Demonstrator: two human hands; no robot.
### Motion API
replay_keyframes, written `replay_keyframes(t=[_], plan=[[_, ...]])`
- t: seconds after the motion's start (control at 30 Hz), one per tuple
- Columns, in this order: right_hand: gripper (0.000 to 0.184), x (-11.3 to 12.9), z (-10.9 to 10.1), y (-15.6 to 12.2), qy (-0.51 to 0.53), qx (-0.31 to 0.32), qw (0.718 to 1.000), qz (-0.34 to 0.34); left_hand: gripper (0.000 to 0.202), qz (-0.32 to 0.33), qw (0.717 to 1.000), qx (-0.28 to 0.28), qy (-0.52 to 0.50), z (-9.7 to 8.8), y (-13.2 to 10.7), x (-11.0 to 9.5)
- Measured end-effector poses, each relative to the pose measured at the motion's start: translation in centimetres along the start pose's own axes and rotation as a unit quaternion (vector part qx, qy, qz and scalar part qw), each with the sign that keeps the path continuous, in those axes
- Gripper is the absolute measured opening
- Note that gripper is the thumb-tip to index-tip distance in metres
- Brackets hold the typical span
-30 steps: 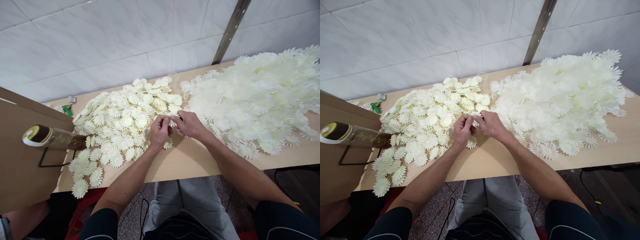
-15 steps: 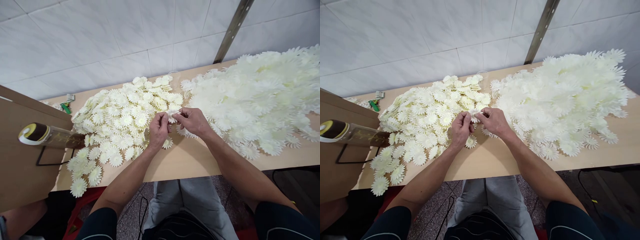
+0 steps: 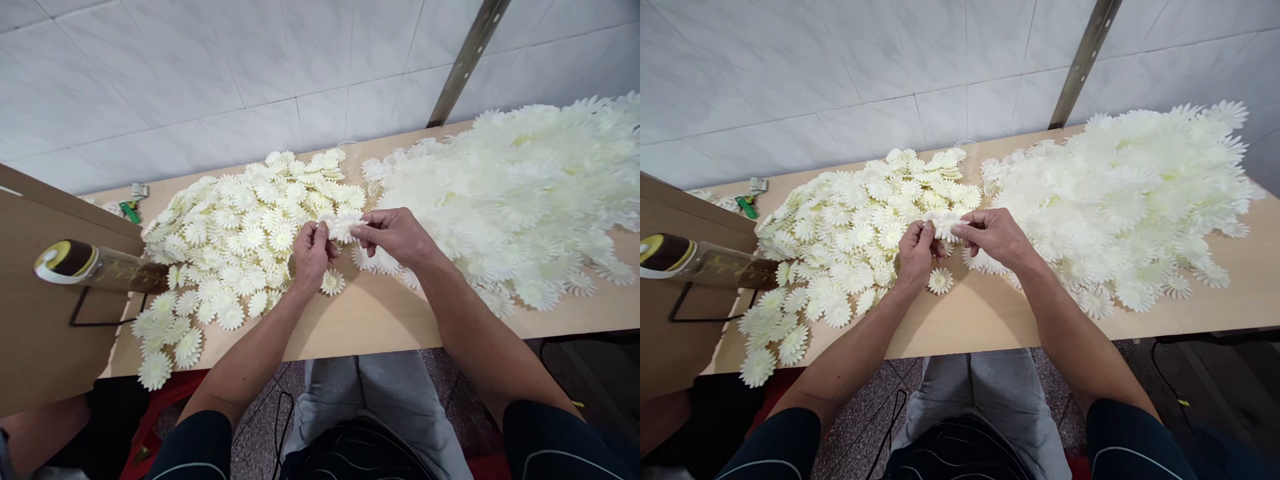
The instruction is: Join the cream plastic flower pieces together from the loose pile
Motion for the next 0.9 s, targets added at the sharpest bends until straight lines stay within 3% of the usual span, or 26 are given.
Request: replay_keyframes(t=[0.17, 0.43, 0.7, 0.9], plan=[[0.06, -0.25, -0.36, 0.05, 0.028, -0.007, 0.999, -0.02, 0.057, -0.011, 1.0, -0.001, -0.013, 0.03, 0.18, -0.06], [0.064, -0.46, 0.25, 0.23, 0.123, -0.012, 0.992, 0.038, 0.058, -0.042, 0.999, 0.014, -0.025, 0.24, 0.04, -0.35], [0.066, -0.25, -0.3, 0.14, 0.068, -0.046, 0.997, 0.001, 0.056, -0.041, 0.998, 0.032, -0.03, 0.37, -0.04, -0.31], [0.071, -0.75, -0.6, 0.09, 0.025, -0.107, 0.994, -0.025, 0.059, -0.047, 0.998, 0.044, -0.025, 0.4, -0.22, -0.58]])
Point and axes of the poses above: each hand's wrist, its own y-axis towards the middle knuckle, its own z-axis out of the palm, x = y × z, the point moved 4 cm from there along y, towards the middle knuckle, and after that the axes turned 5 degrees about -z, right-handed, at the moved point
